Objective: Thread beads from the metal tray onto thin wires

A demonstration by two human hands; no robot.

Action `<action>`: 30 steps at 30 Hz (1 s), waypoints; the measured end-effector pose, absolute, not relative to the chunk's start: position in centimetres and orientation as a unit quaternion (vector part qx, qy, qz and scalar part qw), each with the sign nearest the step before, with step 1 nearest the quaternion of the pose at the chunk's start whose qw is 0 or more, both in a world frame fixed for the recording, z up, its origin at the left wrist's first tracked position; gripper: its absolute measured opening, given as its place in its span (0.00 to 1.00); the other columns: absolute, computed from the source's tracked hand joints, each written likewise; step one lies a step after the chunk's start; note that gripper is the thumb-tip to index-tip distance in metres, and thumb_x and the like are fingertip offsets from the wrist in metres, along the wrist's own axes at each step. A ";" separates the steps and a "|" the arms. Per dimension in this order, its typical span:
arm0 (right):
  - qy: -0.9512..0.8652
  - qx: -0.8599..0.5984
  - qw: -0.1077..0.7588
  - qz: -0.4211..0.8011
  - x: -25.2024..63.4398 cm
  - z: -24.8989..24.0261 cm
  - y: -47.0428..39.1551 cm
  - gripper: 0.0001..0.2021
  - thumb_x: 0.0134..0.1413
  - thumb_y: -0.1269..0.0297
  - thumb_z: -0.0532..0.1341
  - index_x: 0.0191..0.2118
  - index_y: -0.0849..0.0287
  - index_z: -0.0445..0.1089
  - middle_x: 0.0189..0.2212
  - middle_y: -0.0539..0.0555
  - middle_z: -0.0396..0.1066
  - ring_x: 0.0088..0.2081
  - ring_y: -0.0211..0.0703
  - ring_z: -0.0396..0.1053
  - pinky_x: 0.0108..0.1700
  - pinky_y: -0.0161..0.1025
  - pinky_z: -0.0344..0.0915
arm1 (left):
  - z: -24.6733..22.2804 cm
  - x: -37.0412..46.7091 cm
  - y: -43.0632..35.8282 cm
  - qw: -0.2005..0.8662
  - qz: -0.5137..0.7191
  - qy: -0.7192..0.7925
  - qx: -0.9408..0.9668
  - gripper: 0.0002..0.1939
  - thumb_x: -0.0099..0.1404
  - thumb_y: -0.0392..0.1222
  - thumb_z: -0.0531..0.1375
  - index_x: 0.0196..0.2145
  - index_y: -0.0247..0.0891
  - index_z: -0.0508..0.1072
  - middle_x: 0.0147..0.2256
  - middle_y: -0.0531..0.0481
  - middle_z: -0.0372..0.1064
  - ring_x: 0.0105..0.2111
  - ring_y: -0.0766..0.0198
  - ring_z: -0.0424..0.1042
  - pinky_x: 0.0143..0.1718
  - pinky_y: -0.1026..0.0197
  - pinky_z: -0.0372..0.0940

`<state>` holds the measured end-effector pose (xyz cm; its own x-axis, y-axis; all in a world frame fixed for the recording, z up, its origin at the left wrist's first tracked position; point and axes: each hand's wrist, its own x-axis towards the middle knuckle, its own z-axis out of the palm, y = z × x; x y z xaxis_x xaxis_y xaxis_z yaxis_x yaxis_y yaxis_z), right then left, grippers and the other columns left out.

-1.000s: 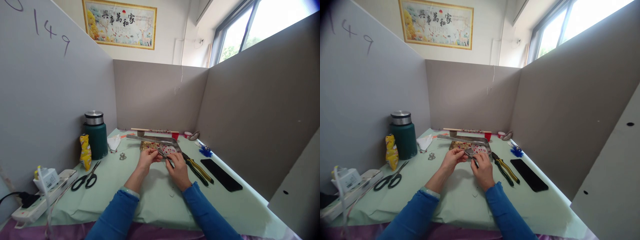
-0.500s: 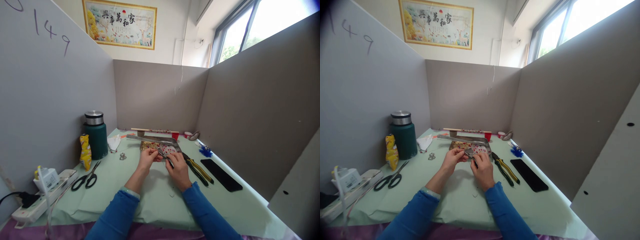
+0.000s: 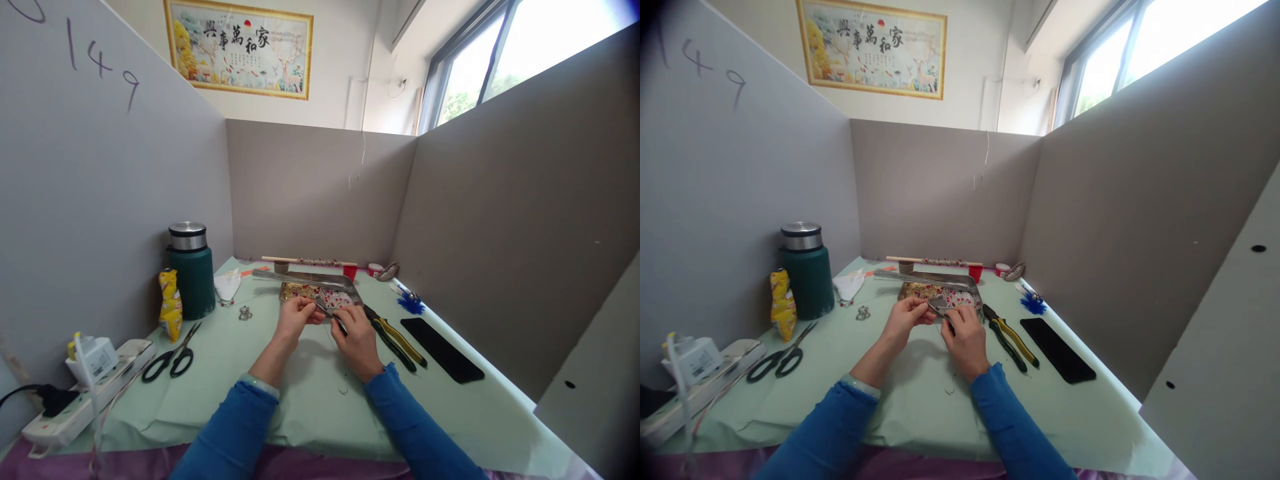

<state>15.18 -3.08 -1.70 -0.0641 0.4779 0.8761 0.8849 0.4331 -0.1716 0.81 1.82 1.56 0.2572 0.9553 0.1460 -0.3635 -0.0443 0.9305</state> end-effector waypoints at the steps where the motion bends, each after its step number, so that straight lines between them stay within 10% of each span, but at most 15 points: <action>1: -0.697 -0.489 0.480 -0.210 15.2 -1.7 -3.0 0.07 0.53 0.70 0.54 0.36 0.57 0.68 0.32 0.55 0.65 0.37 0.45 0.61 0.39 0.43 0.62 | 1.6 0.8 1.8 0.624 0.529 0.303 0.489 0.06 0.53 0.34 0.62 0.27 0.30 0.66 0.20 0.45 0.71 0.20 0.63 0.71 0.27 0.61 0.68; 16: -0.663 -0.511 0.527 -0.149 15.3 -2.2 -2.8 0.06 0.53 0.68 0.54 0.36 0.59 0.67 0.34 0.55 0.67 0.39 0.46 0.62 0.43 0.43 0.61 | 1.3 0.1 2.4 0.704 0.507 0.280 0.412 0.03 0.56 0.33 0.60 0.28 0.28 0.70 0.27 0.44 0.72 0.21 0.68 0.70 0.23 0.65 0.66; 30: -0.781 -0.524 0.334 -0.065 15.1 -3.1 -3.4 0.05 0.50 0.63 0.59 0.32 0.56 0.71 0.32 0.53 0.68 0.37 0.45 0.63 0.39 0.40 0.59 | 0.8 -0.3 2.9 0.757 0.486 0.235 0.368 0.06 0.53 0.30 0.60 0.30 0.32 0.66 0.27 0.50 0.69 0.18 0.73 0.65 0.18 0.69 0.61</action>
<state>15.09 -3.40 -3.08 -0.2289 0.7747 0.5894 0.8614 0.4433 -0.2481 -0.29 2.89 0.83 0.4174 0.9087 0.0024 -0.5633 0.2567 0.7854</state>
